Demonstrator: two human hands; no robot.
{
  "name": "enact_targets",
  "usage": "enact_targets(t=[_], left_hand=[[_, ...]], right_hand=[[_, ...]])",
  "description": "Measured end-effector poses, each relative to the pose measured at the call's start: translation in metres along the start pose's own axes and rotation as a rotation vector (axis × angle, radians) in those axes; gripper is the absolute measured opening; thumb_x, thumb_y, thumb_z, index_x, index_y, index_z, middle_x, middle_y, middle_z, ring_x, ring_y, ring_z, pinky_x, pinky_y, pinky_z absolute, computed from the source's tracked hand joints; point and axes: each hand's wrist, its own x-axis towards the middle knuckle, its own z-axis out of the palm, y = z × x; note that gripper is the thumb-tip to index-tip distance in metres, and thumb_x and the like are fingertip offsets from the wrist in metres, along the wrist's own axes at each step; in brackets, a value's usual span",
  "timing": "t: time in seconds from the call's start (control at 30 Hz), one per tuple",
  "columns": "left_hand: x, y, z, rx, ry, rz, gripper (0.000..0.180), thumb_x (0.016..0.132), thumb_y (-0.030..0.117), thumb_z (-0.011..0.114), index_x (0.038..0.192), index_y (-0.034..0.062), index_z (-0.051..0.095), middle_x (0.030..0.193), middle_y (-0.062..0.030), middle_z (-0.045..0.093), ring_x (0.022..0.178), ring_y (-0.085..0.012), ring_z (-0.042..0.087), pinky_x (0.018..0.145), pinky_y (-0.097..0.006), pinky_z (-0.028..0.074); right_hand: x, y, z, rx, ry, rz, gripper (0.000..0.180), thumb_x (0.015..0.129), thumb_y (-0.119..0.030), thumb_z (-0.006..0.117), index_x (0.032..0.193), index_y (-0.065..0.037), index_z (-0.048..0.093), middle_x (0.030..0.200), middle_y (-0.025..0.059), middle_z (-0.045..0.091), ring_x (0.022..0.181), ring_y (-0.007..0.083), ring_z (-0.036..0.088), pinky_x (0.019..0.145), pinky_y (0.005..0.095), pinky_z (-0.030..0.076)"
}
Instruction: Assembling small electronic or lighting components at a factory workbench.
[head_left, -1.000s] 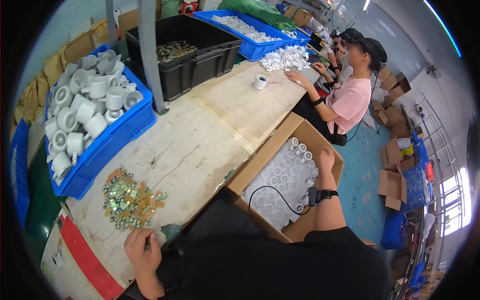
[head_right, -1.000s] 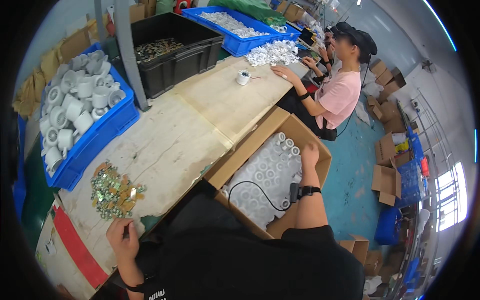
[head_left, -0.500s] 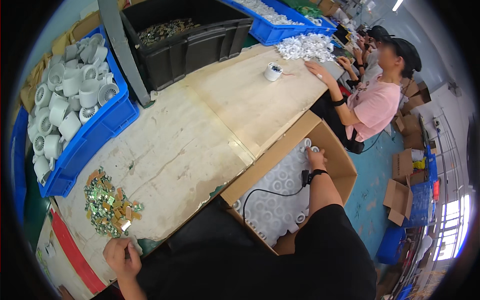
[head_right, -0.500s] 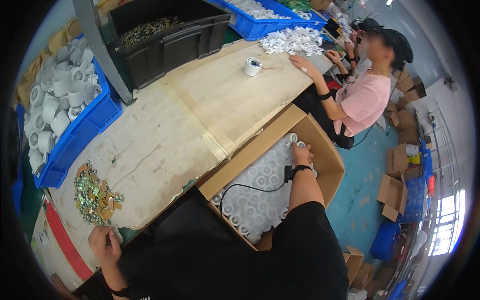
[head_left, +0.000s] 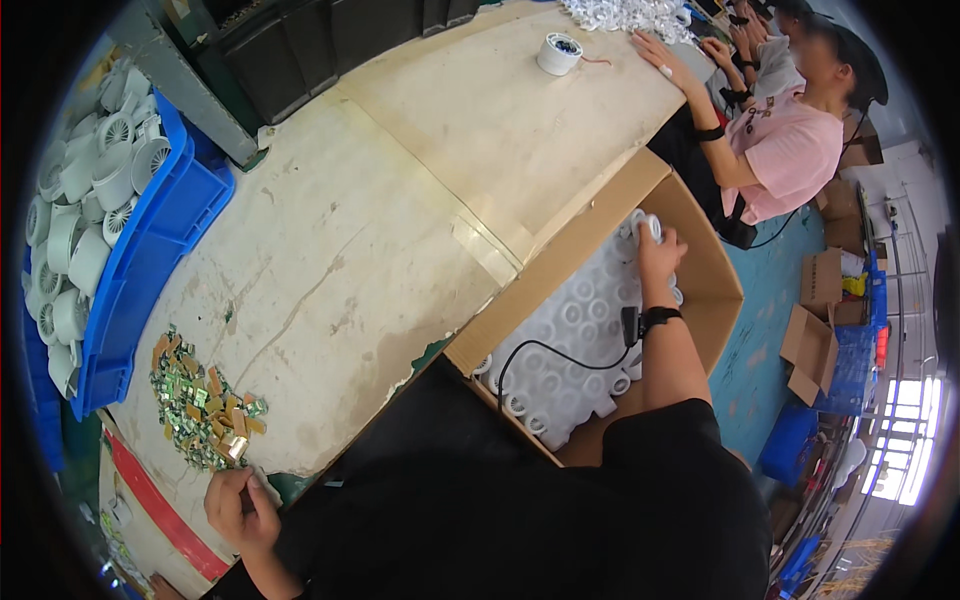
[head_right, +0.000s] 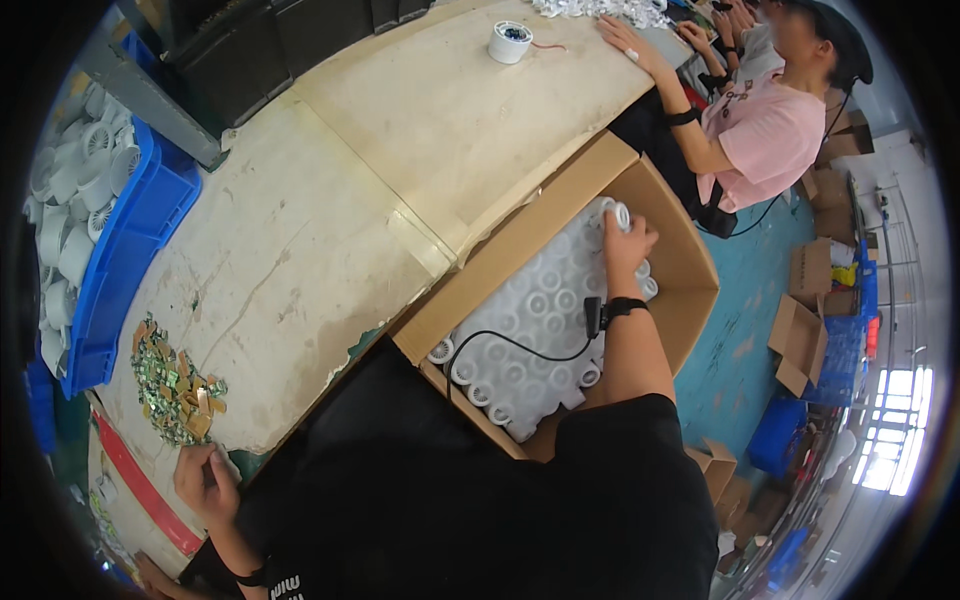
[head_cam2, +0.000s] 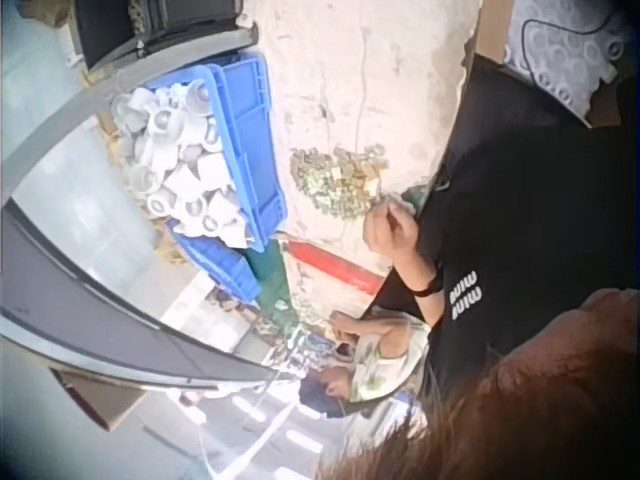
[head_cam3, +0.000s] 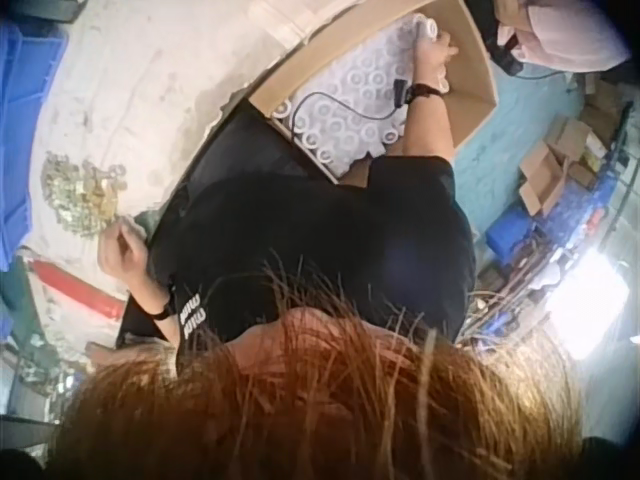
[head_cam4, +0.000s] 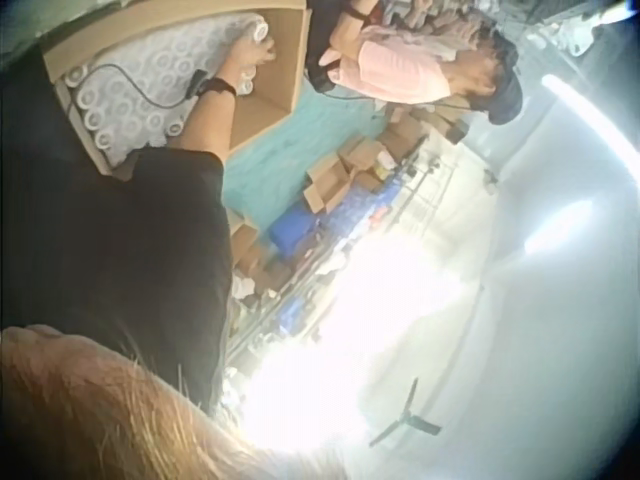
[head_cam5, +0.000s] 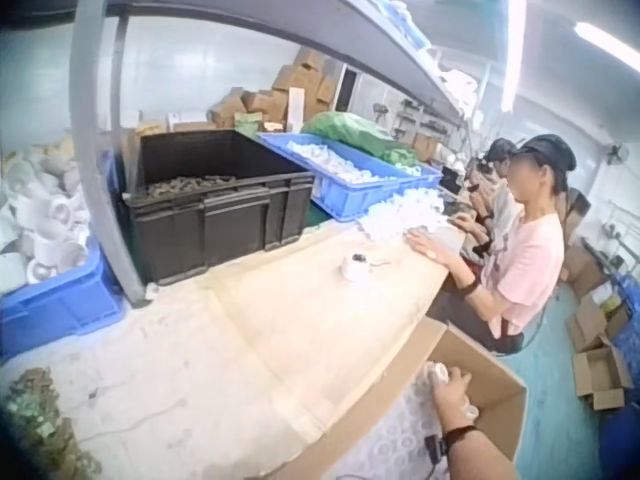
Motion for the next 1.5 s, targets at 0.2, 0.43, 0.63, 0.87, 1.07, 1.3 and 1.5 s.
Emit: enact_targets(t=[0.2, 0.43, 0.63, 0.87, 1.07, 1.3, 1.5], left_hand=[[0.003, -0.006, 0.018, -0.094, -0.001, 0.033, 0.003, 0.090, 0.000, 0.065, 0.091, -0.0004, 0.068, 0.076, -0.0118, 0.062, 0.062, -0.0246, 0.056, 0.055, -0.034, 0.039], [-0.001, -0.002, 0.002, -0.031, 0.022, 0.033, 0.003, 0.090, -0.001, 0.066, 0.092, -0.0001, 0.068, 0.075, -0.0114, 0.062, 0.060, -0.0237, 0.055, 0.053, -0.033, 0.038], [0.009, -0.006, 0.013, -0.114, 0.039, 0.075, 0.005, 0.087, -0.001, 0.067, 0.091, 0.0006, 0.068, 0.075, -0.0108, 0.063, 0.060, -0.0265, 0.058, 0.053, -0.036, 0.041], [0.005, -0.017, -0.001, -0.146, 0.138, 0.221, 0.009, 0.080, 0.000, 0.068, 0.087, 0.0045, 0.068, 0.074, -0.0117, 0.064, 0.064, -0.0318, 0.063, 0.058, -0.041, 0.048], [-0.003, -0.019, -0.012, -0.304, 0.122, 0.215, 0.006, 0.078, 0.008, 0.074, 0.084, 0.0092, 0.073, 0.071, -0.0052, 0.066, 0.062, -0.0239, 0.067, 0.057, -0.036, 0.053], [-0.016, -0.022, -0.013, -0.412, 0.275, 0.242, 0.003, 0.083, 0.011, 0.074, 0.085, 0.0104, 0.073, 0.075, -0.0045, 0.071, 0.064, -0.0256, 0.070, 0.059, -0.037, 0.055], [-0.022, -0.032, -0.014, -0.462, 0.276, 0.135, 0.005, 0.084, 0.014, 0.074, 0.088, 0.0097, 0.074, 0.077, -0.0067, 0.072, 0.062, -0.0263, 0.069, 0.058, -0.037, 0.055]], right_hand=[[0.077, 0.021, 0.024, 0.106, -0.407, -0.089, 0.068, 0.082, -0.056, 0.079, 0.128, -0.007, 0.070, 0.116, 0.0213, 0.070, 0.095, 0.0334, 0.069, 0.086, 0.0531, 0.057], [0.031, -0.048, -0.011, 0.078, -0.828, 0.202, 0.072, 0.080, -0.057, 0.082, 0.133, -0.009, 0.070, 0.111, 0.0114, 0.074, 0.091, 0.0251, 0.070, 0.076, 0.0480, 0.057], [0.033, 0.007, -0.026, 0.066, -0.249, -0.137, 0.075, 0.074, -0.058, 0.087, 0.121, 0.000, 0.078, 0.147, 0.0234, 0.051, 0.110, 0.0295, 0.066, 0.087, 0.0386, 0.057], [-0.030, -0.054, -0.127, 1.036, -0.152, 0.066, 0.039, 0.097, -0.032, 0.074, 0.121, -0.001, 0.075, 0.109, 0.0070, 0.073, 0.096, 0.0185, 0.067, 0.081, 0.0350, 0.053], [-0.133, -0.192, -0.208, 0.895, 0.060, -0.718, 0.052, 0.092, -0.025, 0.078, 0.135, 0.003, 0.067, 0.159, 0.0184, 0.036, 0.136, 0.0295, 0.052, 0.111, 0.0420, 0.045], [-0.299, -0.443, -0.275, 0.925, -0.015, -1.520, 0.064, 0.073, -0.034, 0.089, 0.130, -0.009, 0.073, 0.154, 0.0193, 0.040, 0.134, 0.0376, 0.051, 0.112, 0.0471, 0.042], [-0.403, -0.594, -0.257, 1.032, -0.409, -1.505, 0.054, 0.072, -0.033, 0.095, 0.116, -0.007, 0.078, 0.155, 0.0215, 0.037, 0.135, 0.0368, 0.051, 0.114, 0.0443, 0.043]])
